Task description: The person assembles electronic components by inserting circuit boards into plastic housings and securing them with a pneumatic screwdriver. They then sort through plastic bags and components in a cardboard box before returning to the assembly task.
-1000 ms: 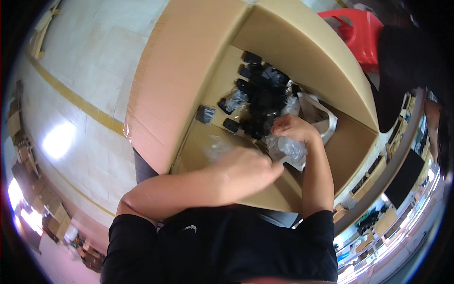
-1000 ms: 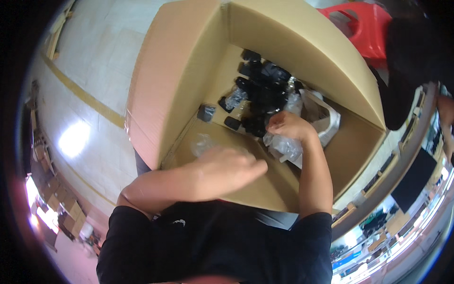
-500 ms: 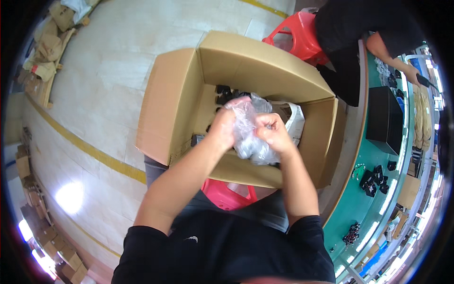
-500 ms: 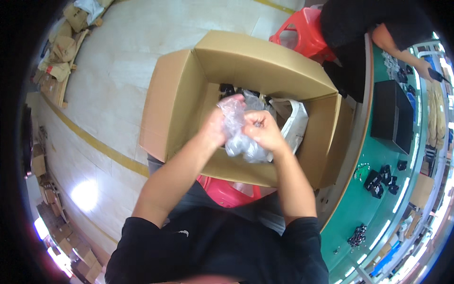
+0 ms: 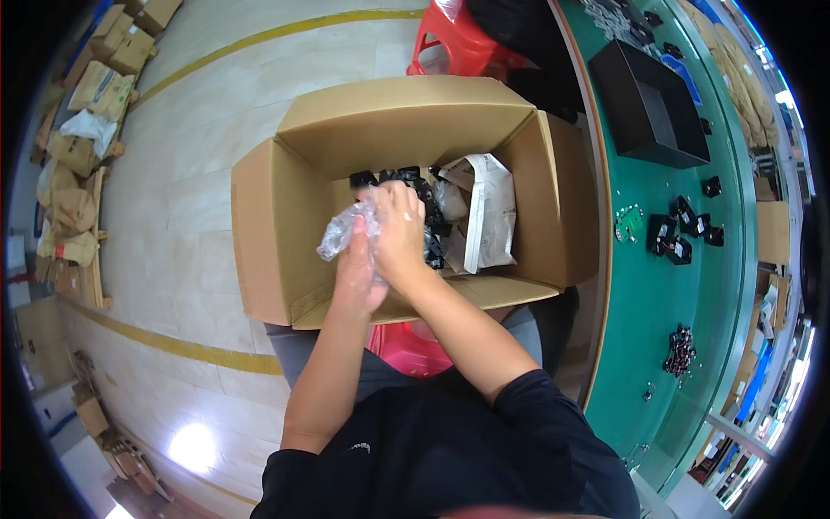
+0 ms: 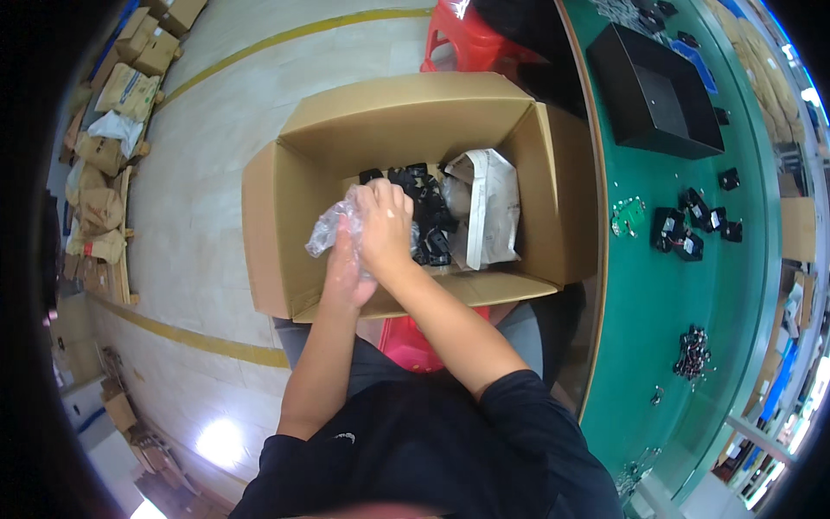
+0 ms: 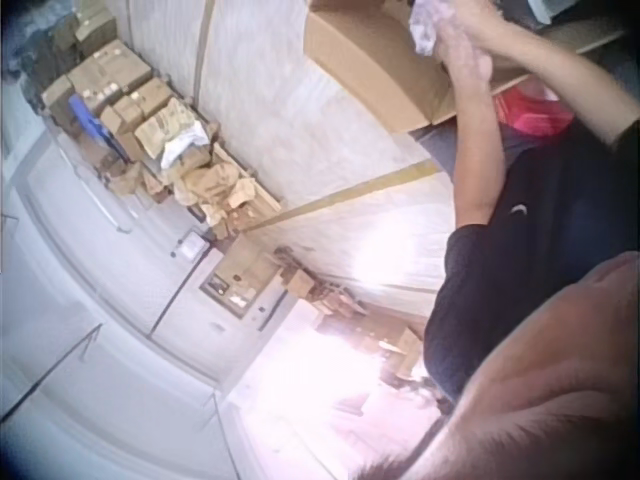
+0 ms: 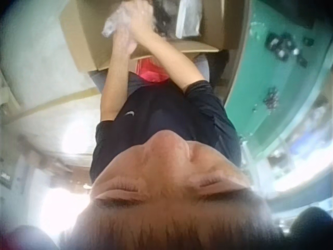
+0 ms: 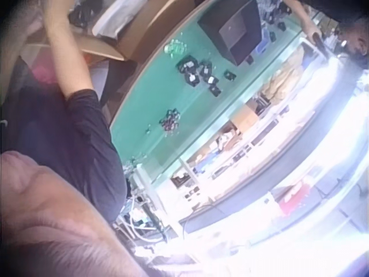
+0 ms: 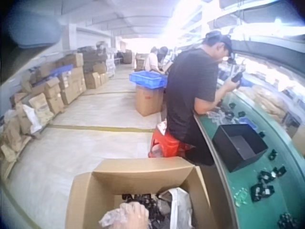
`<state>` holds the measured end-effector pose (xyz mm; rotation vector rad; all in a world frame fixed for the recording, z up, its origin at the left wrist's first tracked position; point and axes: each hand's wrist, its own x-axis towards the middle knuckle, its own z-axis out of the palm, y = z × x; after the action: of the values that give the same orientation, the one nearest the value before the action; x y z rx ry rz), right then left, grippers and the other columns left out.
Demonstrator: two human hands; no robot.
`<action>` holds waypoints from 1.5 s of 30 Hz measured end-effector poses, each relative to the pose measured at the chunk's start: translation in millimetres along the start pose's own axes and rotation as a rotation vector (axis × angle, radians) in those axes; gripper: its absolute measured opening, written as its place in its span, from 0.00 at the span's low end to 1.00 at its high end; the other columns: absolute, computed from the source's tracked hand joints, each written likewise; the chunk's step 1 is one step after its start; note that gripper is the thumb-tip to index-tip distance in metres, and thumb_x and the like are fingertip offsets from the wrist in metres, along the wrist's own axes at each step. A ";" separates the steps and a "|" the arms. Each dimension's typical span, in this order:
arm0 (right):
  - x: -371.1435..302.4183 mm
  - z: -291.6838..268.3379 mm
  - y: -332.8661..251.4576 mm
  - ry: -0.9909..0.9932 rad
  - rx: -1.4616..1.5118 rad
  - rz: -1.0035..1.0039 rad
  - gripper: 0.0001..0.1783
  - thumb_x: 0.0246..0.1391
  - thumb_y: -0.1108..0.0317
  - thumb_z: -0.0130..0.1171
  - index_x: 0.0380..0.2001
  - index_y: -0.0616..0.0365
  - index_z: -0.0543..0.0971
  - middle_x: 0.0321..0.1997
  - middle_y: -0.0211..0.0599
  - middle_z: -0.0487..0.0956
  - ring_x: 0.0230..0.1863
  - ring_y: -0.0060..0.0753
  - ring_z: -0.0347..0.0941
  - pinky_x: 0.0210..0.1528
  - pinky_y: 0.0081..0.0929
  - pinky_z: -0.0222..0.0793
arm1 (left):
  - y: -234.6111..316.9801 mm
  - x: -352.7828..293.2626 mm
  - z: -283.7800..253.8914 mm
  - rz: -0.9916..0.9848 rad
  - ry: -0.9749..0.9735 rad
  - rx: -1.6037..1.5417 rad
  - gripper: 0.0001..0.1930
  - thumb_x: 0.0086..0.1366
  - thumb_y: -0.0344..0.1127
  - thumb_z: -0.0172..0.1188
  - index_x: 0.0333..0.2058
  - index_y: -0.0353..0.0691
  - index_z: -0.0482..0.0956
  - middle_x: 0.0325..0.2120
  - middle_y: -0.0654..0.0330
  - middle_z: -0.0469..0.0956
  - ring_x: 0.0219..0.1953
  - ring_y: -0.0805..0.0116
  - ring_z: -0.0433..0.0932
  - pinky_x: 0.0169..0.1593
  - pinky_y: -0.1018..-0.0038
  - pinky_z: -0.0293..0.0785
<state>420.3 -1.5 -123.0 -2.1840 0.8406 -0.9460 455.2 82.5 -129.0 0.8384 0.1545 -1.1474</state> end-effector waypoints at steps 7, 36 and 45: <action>-3.9 25.9 39.1 -0.501 1.286 0.907 0.16 0.61 0.72 0.53 0.51 0.67 0.77 0.50 0.42 0.81 0.48 0.33 0.79 0.51 0.31 0.75 | 28.4 37.5 -44.9 0.130 -0.066 0.103 0.17 0.70 0.39 0.59 0.54 0.39 0.74 0.47 0.54 0.81 0.48 0.60 0.82 0.51 0.62 0.81; 21.5 -12.9 -12.6 -0.292 0.388 -0.330 0.18 0.42 0.64 0.72 0.35 0.61 0.79 0.59 0.52 0.76 0.61 0.65 0.70 0.58 0.52 0.69 | 36.7 10.9 6.3 0.057 -0.436 -0.559 0.46 0.69 0.75 0.35 0.64 0.37 0.65 0.65 0.50 0.66 0.72 0.48 0.56 0.73 0.49 0.54; 56.1 52.0 123.4 -0.679 0.529 0.588 0.19 0.61 0.72 0.63 0.55 0.62 0.79 0.42 0.41 0.86 0.34 0.32 0.82 0.38 0.35 0.78 | 71.2 72.7 -40.9 -0.129 0.260 0.921 0.48 0.65 0.57 0.65 0.72 0.36 0.52 0.72 0.44 0.52 0.73 0.49 0.54 0.67 0.51 0.62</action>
<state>453.6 -104.5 -219.7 -1.4956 0.7145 -0.0834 559.6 66.2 -158.5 1.8145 -0.1278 -1.2231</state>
